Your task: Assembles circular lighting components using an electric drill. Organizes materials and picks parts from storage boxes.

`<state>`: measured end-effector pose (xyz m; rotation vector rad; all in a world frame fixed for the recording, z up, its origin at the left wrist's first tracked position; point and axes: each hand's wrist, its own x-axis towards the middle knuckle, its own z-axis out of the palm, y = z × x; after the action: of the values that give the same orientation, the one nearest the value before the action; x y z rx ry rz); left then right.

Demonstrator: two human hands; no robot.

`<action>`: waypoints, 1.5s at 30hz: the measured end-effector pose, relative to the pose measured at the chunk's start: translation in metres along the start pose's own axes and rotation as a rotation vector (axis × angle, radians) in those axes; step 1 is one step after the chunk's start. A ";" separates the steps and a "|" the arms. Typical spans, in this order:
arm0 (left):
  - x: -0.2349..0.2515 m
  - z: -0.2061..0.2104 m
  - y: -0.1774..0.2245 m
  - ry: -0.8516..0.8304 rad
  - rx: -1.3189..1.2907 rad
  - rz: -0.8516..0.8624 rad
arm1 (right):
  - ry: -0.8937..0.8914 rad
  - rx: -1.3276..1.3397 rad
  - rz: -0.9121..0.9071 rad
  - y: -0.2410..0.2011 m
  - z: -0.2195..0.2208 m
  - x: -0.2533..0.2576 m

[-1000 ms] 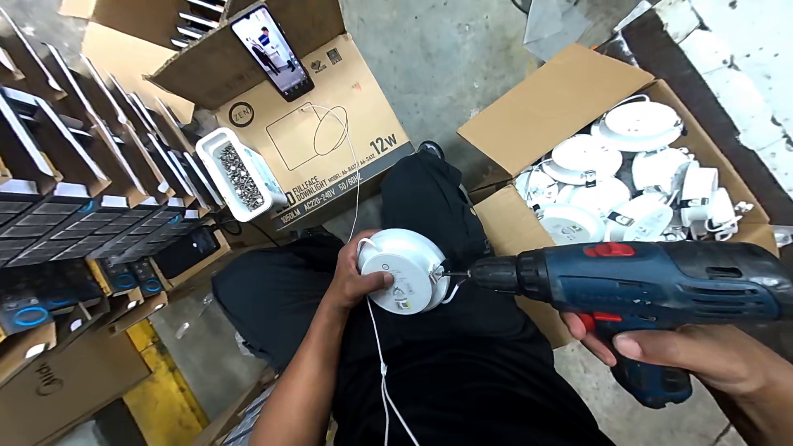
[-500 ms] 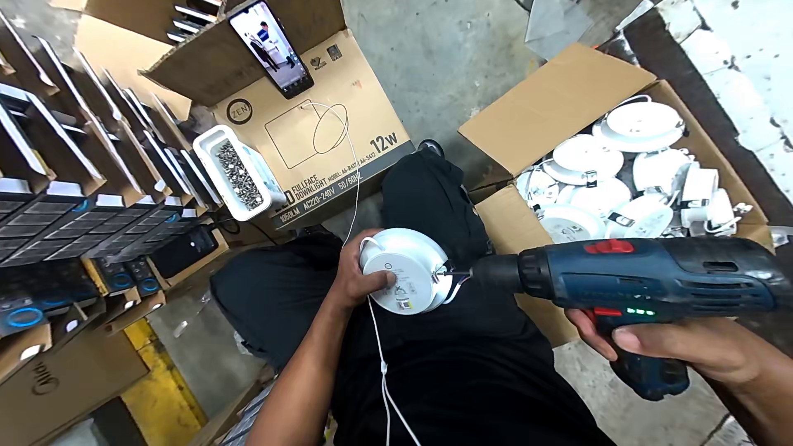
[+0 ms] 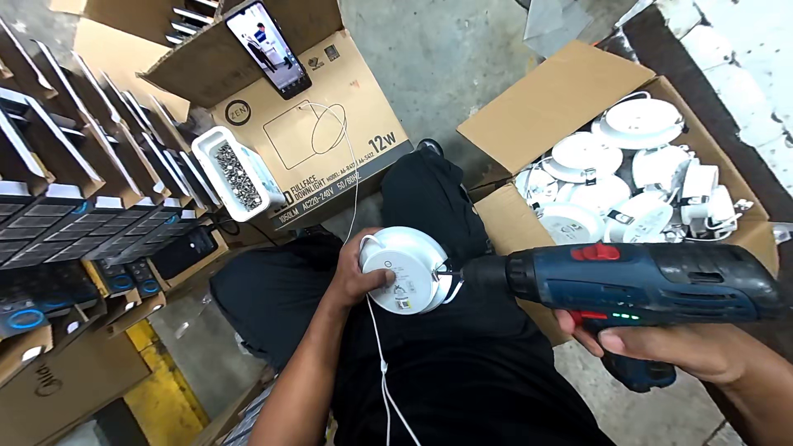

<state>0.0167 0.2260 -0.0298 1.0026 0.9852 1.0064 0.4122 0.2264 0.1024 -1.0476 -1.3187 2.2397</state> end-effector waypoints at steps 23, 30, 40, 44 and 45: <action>-0.001 -0.043 0.013 0.401 -1.149 0.180 | 0.015 0.334 -0.253 0.034 0.047 0.051; 0.019 -0.066 0.082 0.691 -1.046 -0.076 | -0.016 0.217 0.034 0.042 0.041 0.107; 0.045 -0.080 0.050 0.977 -0.922 -0.281 | -0.006 0.241 -0.070 0.047 0.036 0.117; 0.058 -0.085 0.051 0.963 -0.787 -0.268 | -0.027 0.292 -0.077 0.045 0.034 0.121; 0.060 -0.084 0.052 0.961 -0.756 -0.275 | -0.036 0.303 -0.082 0.045 0.032 0.122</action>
<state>-0.0595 0.3110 -0.0097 -0.3020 1.2893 1.4879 0.3095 0.2581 0.0219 -0.8329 -0.9746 2.3123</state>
